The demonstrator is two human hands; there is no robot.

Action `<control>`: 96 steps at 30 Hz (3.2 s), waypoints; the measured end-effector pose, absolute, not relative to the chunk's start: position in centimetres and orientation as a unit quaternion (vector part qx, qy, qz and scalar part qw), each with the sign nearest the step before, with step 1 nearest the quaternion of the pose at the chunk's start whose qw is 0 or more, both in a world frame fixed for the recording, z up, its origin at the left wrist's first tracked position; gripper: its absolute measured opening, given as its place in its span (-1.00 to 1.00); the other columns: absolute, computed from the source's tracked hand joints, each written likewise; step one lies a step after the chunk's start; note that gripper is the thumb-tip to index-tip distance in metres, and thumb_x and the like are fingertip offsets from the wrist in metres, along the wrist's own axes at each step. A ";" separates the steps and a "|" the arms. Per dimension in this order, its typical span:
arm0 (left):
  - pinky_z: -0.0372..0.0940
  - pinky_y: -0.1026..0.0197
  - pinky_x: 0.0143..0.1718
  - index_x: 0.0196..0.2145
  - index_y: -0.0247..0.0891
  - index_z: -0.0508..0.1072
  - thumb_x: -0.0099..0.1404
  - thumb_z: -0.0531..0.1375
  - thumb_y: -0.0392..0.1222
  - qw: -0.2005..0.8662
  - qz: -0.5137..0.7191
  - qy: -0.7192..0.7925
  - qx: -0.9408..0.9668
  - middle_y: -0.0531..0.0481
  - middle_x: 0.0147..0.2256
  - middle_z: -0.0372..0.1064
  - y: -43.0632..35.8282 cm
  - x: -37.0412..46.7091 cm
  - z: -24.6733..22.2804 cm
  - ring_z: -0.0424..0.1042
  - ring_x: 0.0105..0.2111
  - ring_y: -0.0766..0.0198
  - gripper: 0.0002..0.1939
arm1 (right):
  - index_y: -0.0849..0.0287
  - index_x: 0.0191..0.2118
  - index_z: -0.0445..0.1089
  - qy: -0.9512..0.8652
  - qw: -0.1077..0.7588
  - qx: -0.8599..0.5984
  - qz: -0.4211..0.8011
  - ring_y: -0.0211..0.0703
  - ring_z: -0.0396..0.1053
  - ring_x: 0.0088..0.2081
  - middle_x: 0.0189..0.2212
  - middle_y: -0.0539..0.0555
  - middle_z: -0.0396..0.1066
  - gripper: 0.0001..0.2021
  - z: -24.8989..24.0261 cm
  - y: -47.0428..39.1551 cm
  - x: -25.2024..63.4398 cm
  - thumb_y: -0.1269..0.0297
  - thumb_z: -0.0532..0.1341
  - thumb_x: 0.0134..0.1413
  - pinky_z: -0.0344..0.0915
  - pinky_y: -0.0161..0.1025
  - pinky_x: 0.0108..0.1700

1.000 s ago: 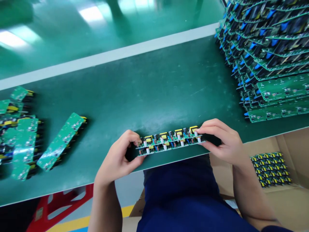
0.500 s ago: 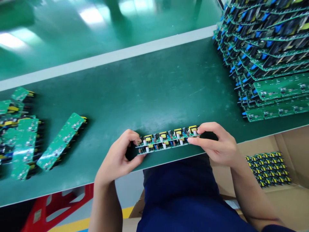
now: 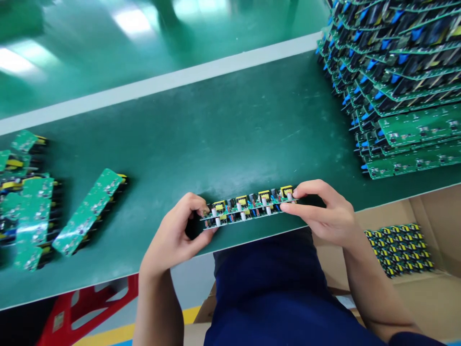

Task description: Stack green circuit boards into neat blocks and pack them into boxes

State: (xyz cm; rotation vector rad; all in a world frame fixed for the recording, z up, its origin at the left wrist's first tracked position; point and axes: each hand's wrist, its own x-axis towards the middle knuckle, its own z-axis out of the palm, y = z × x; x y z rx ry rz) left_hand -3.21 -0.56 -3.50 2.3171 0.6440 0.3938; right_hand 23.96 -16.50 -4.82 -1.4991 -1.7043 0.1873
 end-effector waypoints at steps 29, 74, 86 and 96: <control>0.24 0.13 -0.30 0.10 -0.28 0.24 0.44 -0.04 0.01 0.007 0.067 0.205 0.976 -0.03 -0.13 0.47 -4.9 3.9 -1.6 0.43 -0.22 0.21 -0.59 | 0.02 -0.05 0.39 -0.668 0.414 -0.596 0.167 -0.09 0.41 -0.10 -0.13 0.06 0.40 -0.71 -4.9 -16.0 26.2 0.39 0.30 0.10 0.36 -0.14 -0.01; 0.17 -0.20 0.06 -0.13 -0.27 0.44 0.30 0.12 -0.05 -0.131 0.065 0.628 0.764 -0.29 0.27 0.13 5.6 -10.8 -1.7 0.16 0.17 -0.20 -0.71 | -0.03 -0.13 0.49 -0.618 0.443 -0.623 0.183 -0.16 0.48 -0.14 -0.16 0.04 0.49 -0.84 -5.0 -16.0 26.9 0.20 0.23 0.18 0.47 -0.35 -0.17; 0.27 0.06 0.08 0.16 -0.37 0.15 0.25 0.20 0.03 -0.025 0.066 0.659 0.749 -0.34 0.15 0.22 7.2 -11.9 -2.0 0.28 0.14 0.01 -0.36 | -0.02 -0.20 0.51 -0.592 0.444 -0.648 0.178 -0.23 0.50 -0.24 -0.23 0.00 0.52 -0.83 -4.7 -15.8 26.6 0.11 0.22 0.18 0.47 -0.41 -0.20; 0.34 -0.12 -0.07 0.25 -0.33 0.12 0.32 0.01 0.16 -0.017 0.036 0.726 0.686 -0.41 0.07 0.30 8.4 -9.1 -1.7 0.39 0.02 -0.22 -0.31 | -0.02 -0.22 0.52 -0.578 0.441 -0.663 0.178 -0.18 0.50 -0.34 -0.28 0.01 0.53 -0.79 -4.2 -15.6 26.3 0.03 0.22 0.15 0.49 -0.30 -0.27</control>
